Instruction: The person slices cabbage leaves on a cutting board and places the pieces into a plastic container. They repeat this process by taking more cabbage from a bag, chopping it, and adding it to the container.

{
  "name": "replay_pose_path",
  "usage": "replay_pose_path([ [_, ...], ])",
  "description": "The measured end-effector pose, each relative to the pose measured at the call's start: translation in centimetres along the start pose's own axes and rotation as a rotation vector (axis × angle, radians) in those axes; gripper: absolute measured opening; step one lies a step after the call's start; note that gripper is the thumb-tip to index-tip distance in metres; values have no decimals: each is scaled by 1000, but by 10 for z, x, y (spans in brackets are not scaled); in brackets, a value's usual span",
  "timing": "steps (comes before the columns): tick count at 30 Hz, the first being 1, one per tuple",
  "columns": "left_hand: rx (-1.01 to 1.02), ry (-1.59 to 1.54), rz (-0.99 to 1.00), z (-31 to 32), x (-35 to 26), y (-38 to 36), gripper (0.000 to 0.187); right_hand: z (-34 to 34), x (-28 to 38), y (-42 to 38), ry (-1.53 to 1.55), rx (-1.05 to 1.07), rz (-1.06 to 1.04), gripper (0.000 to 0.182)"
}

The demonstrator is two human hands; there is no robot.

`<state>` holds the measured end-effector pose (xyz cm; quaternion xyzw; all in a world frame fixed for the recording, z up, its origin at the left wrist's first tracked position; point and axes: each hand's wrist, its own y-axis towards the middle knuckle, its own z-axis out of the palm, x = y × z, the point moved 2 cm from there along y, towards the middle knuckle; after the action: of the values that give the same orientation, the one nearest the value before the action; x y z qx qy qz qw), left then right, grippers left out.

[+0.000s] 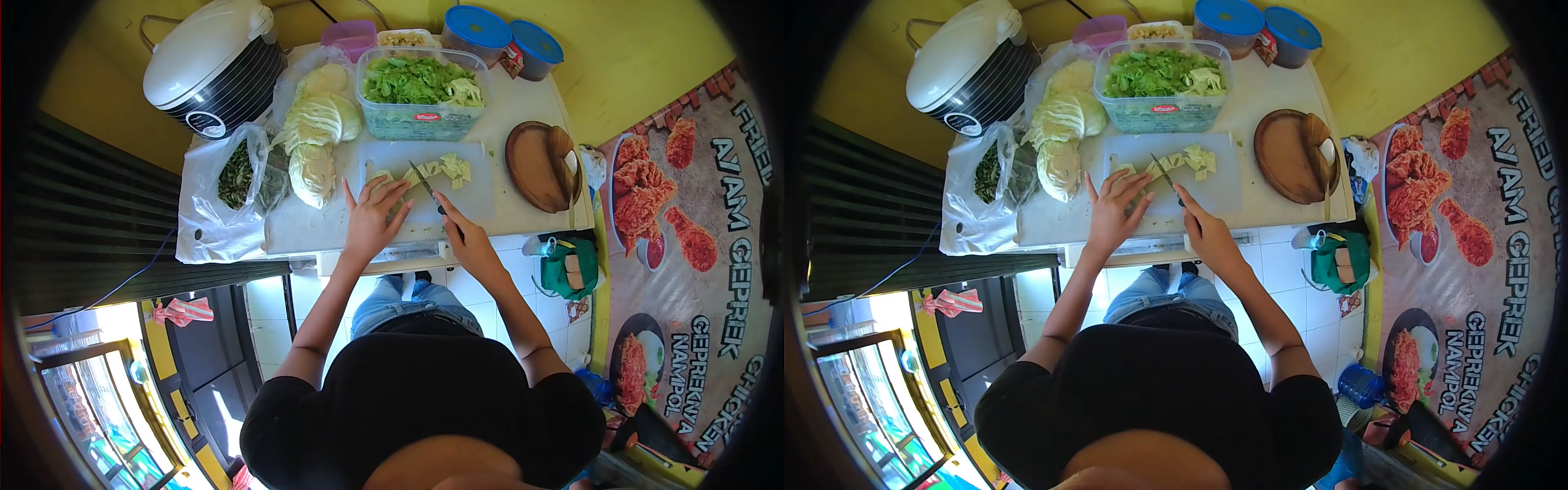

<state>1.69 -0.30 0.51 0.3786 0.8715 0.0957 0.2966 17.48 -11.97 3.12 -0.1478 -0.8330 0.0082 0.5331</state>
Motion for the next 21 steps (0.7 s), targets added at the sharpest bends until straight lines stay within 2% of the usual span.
replay_pose_path([
  [9, 14, -15, -11, 0, 1, -1, 35, 1, -2, 1, -65, 19, -48, 47],
  [14, 18, -27, -23, 0, 0, -1, 35, 5, -6, -2, -329, 20, -73, 57],
  [21, 16, -30, -33, -1, 1, -1, 34, 16, -8, 7, -371, -26, -161, 60],
])
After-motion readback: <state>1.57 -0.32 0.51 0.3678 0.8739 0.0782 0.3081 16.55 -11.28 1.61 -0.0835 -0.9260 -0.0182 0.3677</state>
